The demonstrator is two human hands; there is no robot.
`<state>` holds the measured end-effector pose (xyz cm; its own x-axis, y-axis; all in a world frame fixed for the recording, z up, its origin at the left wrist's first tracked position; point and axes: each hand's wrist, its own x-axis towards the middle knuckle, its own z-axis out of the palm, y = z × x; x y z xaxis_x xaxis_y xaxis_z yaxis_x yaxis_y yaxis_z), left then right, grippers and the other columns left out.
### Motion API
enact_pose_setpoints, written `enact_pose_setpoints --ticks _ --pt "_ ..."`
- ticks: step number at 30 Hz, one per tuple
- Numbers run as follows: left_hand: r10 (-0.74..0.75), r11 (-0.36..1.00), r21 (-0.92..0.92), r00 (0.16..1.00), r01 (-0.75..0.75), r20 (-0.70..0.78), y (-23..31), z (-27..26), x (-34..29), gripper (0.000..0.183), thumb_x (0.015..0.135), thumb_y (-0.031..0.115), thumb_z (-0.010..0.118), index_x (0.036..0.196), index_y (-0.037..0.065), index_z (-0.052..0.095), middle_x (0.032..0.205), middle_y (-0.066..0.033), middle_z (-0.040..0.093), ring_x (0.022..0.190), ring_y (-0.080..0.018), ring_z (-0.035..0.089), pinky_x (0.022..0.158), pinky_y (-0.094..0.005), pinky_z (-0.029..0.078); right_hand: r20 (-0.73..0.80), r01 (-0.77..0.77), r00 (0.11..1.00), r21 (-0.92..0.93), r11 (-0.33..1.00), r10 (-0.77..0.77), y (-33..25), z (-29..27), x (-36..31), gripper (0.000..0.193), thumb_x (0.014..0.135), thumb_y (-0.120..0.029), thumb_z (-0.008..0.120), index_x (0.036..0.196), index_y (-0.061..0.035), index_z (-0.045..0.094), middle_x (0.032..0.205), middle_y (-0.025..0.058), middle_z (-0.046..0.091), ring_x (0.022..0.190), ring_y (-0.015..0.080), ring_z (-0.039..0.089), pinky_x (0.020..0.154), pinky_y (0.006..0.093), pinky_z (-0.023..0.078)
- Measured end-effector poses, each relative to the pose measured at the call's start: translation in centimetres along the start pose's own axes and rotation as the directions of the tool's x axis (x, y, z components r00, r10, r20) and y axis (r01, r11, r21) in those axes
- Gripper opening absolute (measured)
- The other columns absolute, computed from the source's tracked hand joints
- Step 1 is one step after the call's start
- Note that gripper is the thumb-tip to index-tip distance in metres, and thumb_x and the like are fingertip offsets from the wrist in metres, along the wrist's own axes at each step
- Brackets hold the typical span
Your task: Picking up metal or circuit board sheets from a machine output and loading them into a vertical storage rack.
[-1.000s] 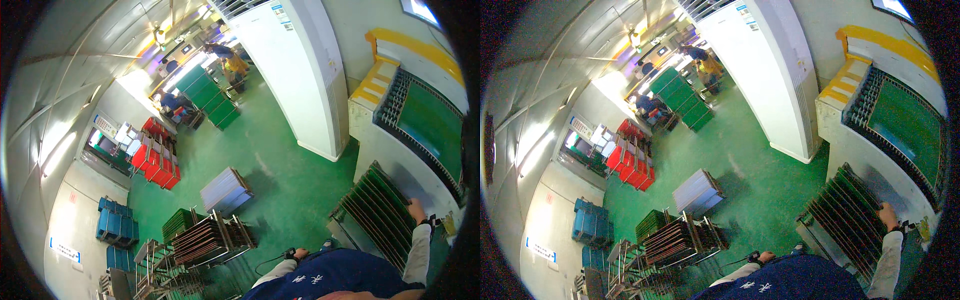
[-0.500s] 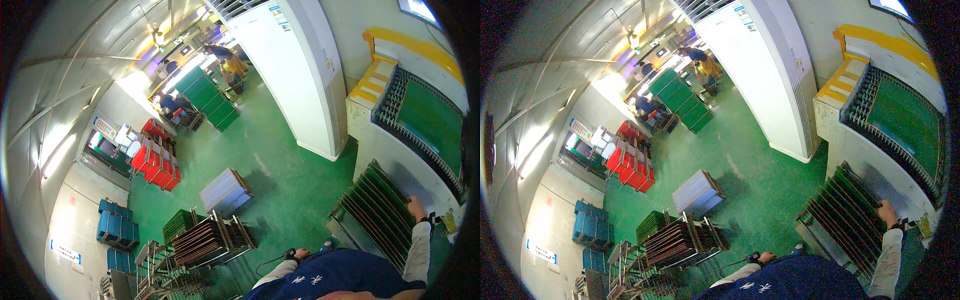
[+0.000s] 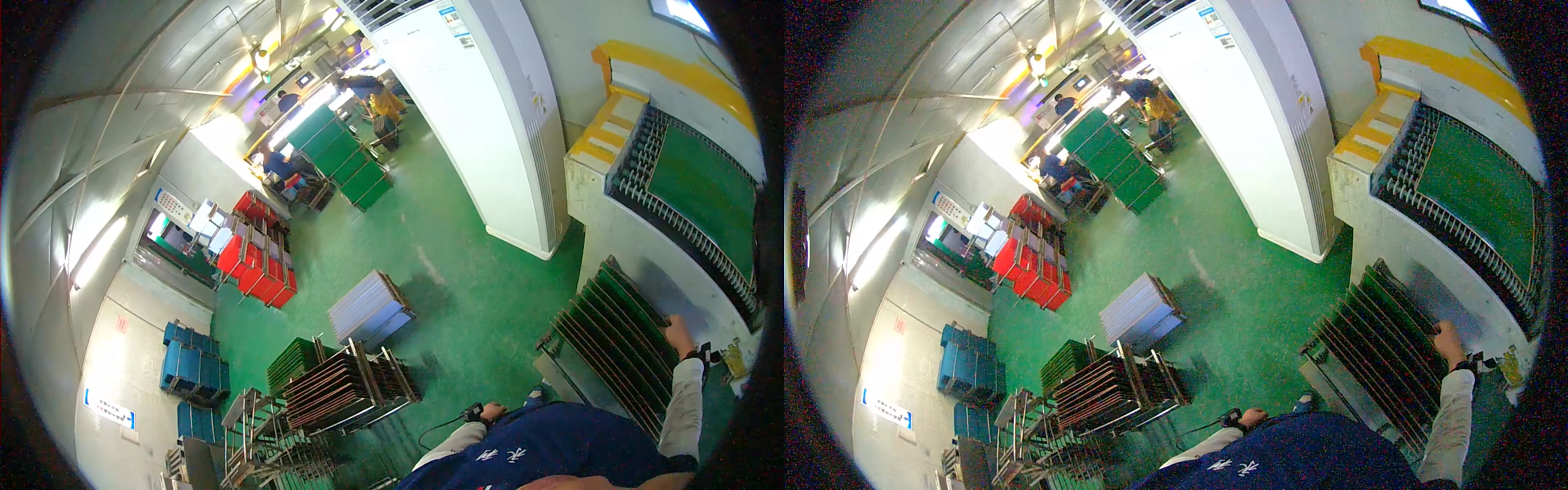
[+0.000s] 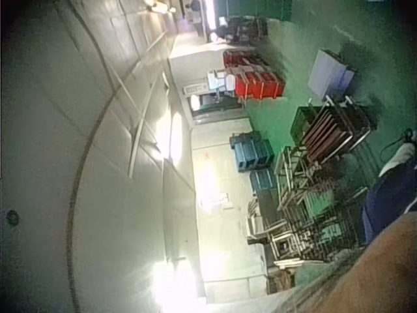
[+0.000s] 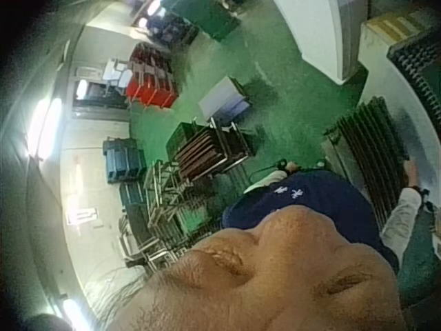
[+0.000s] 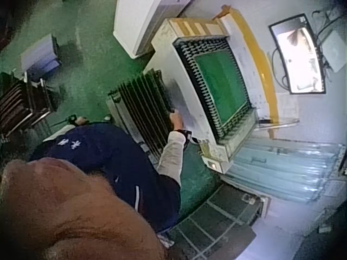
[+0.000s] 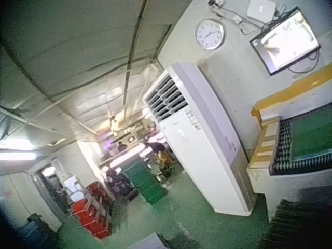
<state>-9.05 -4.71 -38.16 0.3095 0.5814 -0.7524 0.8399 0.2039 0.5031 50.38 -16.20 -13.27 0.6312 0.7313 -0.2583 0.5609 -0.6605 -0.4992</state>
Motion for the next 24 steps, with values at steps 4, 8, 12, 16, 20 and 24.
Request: enact_pose_setpoints --ticks 4,8,12,16,20,24 --pt "-0.001 1.000 0.016 1.000 0.002 -0.030 0.3 0.4 0.2 0.041 0.078 0.039 0.056 0.095 0.003 0.065 0.087 -0.0094 0.068 0.070 -0.0246 0.064 0.063 -0.0345 0.050 0.000 -0.011 1.000 -0.028 1.000 0.011 2.1 0.8 0.9 0.029 0.071 -0.011 0.065 0.098 0.0010 0.062 0.103 0.0234 0.059 0.100 0.0380 0.055 0.085 0.0408 0.045" --pt "-0.074 0.995 -0.059 0.997 0.076 0.020 0.7 0.2 -0.2 0.038 0.075 0.039 0.056 0.094 0.007 0.065 0.087 -0.0084 0.066 0.079 -0.0241 0.062 0.071 -0.0350 0.048 0.011 -0.007 1.000 -0.080 0.997 0.008 3.3 1.5 1.7 0.031 0.070 -0.012 0.068 0.098 -0.0004 0.063 0.104 0.0219 0.060 0.100 0.0370 0.055 0.085 0.0403 0.045" --pt "-0.014 1.000 -0.026 1.000 0.015 0.026 0.5 0.2 -0.3 0.037 0.076 0.039 0.056 0.092 0.006 0.064 0.085 -0.0084 0.066 0.077 -0.0229 0.062 0.068 -0.0351 0.047 -0.044 0.020 0.999 -0.085 0.996 -0.024 3.5 1.9 1.7 0.033 0.070 -0.014 0.070 0.099 -0.0014 0.063 0.107 0.0209 0.059 0.102 0.0363 0.054 0.087 0.0397 0.045" --pt "-0.030 0.999 -0.009 0.999 0.031 0.036 1.3 0.1 -0.6 0.037 0.077 0.039 0.055 0.090 0.006 0.064 0.085 -0.0087 0.066 0.077 -0.0238 0.062 0.067 -0.0355 0.047 -0.047 0.045 0.998 -0.099 0.994 -0.050 3.4 1.6 1.4 0.037 0.071 -0.015 0.070 0.104 -0.0015 0.062 0.110 0.0212 0.057 0.103 0.0371 0.053 0.089 0.0396 0.044" --pt "-0.003 0.996 0.093 0.999 -0.001 0.036 1.1 0.2 -0.6 0.041 0.080 0.038 0.051 0.099 0.004 0.063 0.093 -0.0143 0.066 0.076 -0.0287 0.063 0.069 -0.0379 0.050 0.004 0.000 1.000 -0.079 0.997 0.000 2.7 1.2 1.4 0.037 0.071 -0.015 0.070 0.105 -0.0012 0.061 0.110 0.0215 0.057 0.103 0.0372 0.053 0.089 0.0395 0.044" --pt "-0.034 0.998 0.044 0.999 0.033 0.011 1.3 0.4 -0.5 0.043 0.078 0.039 0.054 0.100 0.005 0.063 0.095 -0.0145 0.066 0.083 -0.0295 0.063 0.073 -0.0380 0.049 -0.023 -0.002 1.000 -0.047 0.999 0.001 2.5 1.1 0.9 0.037 0.071 -0.015 0.070 0.104 -0.0008 0.061 0.108 0.0216 0.057 0.103 0.0370 0.053 0.088 0.0399 0.044"
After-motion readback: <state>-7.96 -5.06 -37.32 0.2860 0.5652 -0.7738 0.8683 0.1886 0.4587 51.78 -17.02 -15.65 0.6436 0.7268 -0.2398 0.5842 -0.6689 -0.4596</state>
